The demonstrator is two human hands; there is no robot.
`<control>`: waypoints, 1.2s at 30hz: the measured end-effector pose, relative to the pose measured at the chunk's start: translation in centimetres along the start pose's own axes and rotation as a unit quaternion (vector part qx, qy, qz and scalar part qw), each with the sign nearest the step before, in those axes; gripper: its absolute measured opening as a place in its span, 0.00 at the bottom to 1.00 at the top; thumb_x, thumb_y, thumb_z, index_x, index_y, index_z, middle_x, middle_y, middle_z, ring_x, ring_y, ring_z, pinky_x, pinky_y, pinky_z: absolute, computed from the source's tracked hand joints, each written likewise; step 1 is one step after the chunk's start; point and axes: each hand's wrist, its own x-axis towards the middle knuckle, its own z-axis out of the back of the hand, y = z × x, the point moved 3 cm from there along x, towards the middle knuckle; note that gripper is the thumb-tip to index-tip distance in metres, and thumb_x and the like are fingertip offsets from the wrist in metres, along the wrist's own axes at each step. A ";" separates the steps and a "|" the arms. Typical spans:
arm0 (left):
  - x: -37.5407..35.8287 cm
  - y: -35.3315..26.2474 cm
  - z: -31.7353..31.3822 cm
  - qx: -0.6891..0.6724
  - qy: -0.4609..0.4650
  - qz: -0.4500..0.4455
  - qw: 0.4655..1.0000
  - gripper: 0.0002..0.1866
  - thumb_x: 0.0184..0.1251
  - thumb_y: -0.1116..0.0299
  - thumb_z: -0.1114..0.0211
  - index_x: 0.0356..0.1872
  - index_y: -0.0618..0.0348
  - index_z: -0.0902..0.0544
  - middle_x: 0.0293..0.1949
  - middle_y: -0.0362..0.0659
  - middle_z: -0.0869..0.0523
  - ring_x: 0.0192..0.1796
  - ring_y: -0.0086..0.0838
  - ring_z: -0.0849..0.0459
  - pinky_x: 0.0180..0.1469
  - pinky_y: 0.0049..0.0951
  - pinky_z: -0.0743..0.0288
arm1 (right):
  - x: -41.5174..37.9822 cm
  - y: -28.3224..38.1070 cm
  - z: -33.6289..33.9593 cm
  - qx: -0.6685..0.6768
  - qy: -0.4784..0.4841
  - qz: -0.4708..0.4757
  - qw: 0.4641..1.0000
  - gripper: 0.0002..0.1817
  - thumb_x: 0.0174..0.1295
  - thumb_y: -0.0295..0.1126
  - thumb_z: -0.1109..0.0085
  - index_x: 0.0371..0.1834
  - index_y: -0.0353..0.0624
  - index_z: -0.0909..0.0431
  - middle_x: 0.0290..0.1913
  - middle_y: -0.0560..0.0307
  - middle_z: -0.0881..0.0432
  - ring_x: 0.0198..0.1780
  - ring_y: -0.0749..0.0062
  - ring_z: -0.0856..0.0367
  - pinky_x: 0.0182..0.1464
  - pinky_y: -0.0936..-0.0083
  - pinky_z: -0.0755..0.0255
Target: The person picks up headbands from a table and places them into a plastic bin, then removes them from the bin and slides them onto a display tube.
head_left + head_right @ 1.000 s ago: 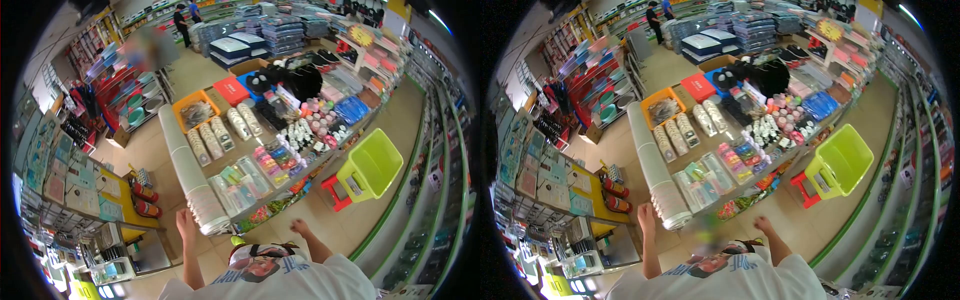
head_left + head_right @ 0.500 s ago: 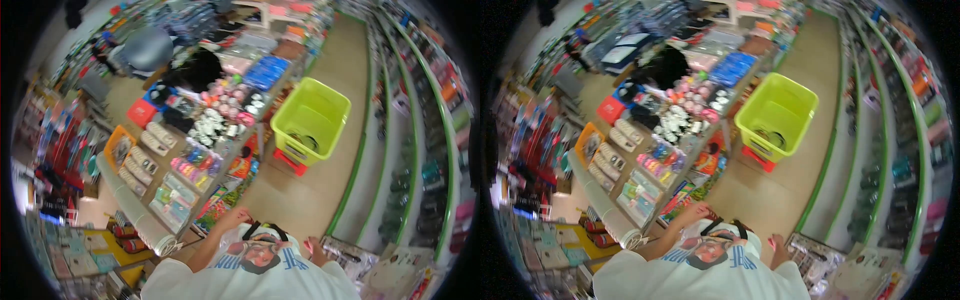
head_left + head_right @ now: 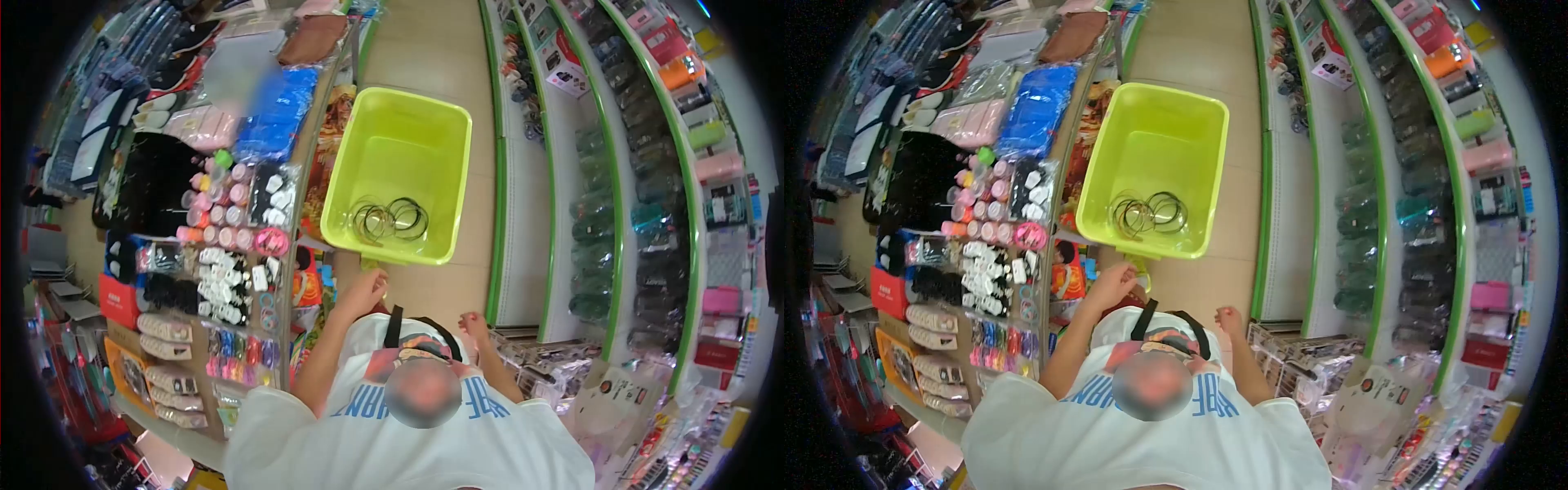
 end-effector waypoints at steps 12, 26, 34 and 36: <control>15.1 4.8 4.3 0.063 0.013 0.042 0.997 0.10 0.63 0.71 0.38 0.44 0.62 0.18 0.39 0.52 0.13 0.45 0.46 0.15 0.47 0.42 0.22 | 16.2 34.5 -14.5 -0.113 0.148 0.151 0.971 0.16 0.68 0.41 0.42 0.45 0.37 0.22 0.33 0.55 0.16 0.32 0.74 0.18 0.34 0.74 0.25; 9.6 0.9 0.5 -0.103 -0.254 0.260 0.926 0.11 0.73 0.72 0.40 0.52 0.64 0.21 0.42 0.44 0.15 0.42 0.26 0.14 0.47 0.28 0.21 | 29.9 29.0 -26.3 -0.252 0.244 0.139 0.926 0.10 0.68 0.33 0.42 0.46 0.38 0.23 0.33 0.49 0.16 0.32 0.62 0.16 0.38 0.65 0.24; 26.8 9.0 0.3 -0.264 -0.280 0.263 0.885 0.20 0.72 0.59 0.36 0.52 0.66 0.25 0.39 0.45 0.16 0.40 0.29 0.16 0.43 0.28 0.21 | 21.5 33.8 -20.9 -0.047 0.200 0.385 0.900 0.12 0.68 0.25 0.43 0.52 0.35 0.24 0.40 0.49 0.16 0.37 0.67 0.16 0.41 0.71 0.23; 29.4 13.3 -1.4 -0.295 -0.225 0.249 0.895 0.17 0.72 0.60 0.38 0.47 0.66 0.24 0.33 0.45 0.15 0.34 0.30 0.15 0.36 0.29 0.21 | 20.8 33.4 -20.8 -0.062 0.181 0.459 0.868 0.16 0.67 0.22 0.44 0.58 0.37 0.25 0.44 0.48 0.16 0.41 0.64 0.17 0.44 0.72 0.23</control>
